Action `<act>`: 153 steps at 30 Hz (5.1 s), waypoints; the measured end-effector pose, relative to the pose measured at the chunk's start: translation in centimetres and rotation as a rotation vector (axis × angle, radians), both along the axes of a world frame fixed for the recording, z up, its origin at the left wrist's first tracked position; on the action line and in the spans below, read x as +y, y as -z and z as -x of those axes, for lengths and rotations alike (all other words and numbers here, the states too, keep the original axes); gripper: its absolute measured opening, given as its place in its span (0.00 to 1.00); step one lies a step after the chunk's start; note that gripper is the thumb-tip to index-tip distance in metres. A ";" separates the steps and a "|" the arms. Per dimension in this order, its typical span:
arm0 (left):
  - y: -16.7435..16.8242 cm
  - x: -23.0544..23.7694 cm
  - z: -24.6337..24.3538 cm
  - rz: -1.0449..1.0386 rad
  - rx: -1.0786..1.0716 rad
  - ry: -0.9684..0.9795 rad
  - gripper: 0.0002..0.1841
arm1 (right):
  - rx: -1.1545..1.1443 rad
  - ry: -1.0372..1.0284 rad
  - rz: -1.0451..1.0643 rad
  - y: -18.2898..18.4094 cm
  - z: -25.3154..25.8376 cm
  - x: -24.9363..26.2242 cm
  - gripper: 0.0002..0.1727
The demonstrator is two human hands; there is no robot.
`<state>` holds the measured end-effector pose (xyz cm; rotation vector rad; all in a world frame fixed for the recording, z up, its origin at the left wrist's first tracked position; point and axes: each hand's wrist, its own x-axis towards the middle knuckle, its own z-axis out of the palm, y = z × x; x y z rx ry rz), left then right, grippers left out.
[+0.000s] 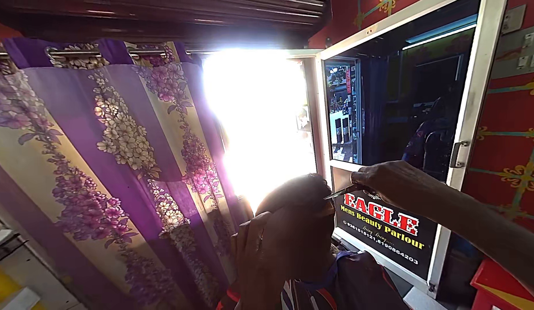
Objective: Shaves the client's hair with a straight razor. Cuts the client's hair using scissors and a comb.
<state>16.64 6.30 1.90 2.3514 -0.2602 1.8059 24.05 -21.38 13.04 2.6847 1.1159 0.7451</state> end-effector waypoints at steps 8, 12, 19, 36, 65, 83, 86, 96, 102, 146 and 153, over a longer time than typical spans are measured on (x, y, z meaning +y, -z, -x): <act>-0.3 -0.1 -0.4 -0.004 -0.053 -0.005 0.13 | -0.099 -0.068 0.107 2.3 -2.8 0.4 0.26; -0.4 -0.2 -0.6 -0.009 -0.073 0.003 0.12 | -0.148 -0.079 0.096 2.3 -2.0 1.6 0.15; -0.5 -0.1 -0.8 0.005 -0.073 0.015 0.12 | -0.214 -0.119 0.081 2.3 -2.3 1.3 0.11; 5.4 1.4 2.2 0.333 -0.048 0.231 0.15 | 0.433 0.063 -0.585 0.3 -0.6 0.8 0.13; 3.6 1.4 -0.3 0.314 -0.023 0.172 0.12 | -0.416 -0.092 0.242 0.9 0.9 3.8 0.19; 2.8 1.6 -0.5 0.322 -0.057 0.167 0.13 | -0.432 -0.093 0.268 0.4 0.9 4.7 0.12; 3.3 1.4 0.0 0.323 -0.071 0.219 0.12 | -0.417 -0.049 0.216 -0.1 1.3 4.0 0.14; 5.0 2.3 0.3 0.288 0.082 0.280 0.13 | 0.015 0.316 0.333 -6.6 9.2 7.6 0.15; 3.8 2.3 -0.8 0.344 0.023 0.217 0.13 | -0.403 -0.096 0.255 -2.4 0.4 3.1 0.17; 0.0 0.1 -1.0 0.084 -0.017 0.008 0.14 | -0.216 -0.176 -0.025 0.7 -4.7 -2.0 0.15; -0.6 0.3 -1.5 0.091 -0.054 0.039 0.14 | -0.102 -0.078 0.138 0.8 -2.6 0.3 0.25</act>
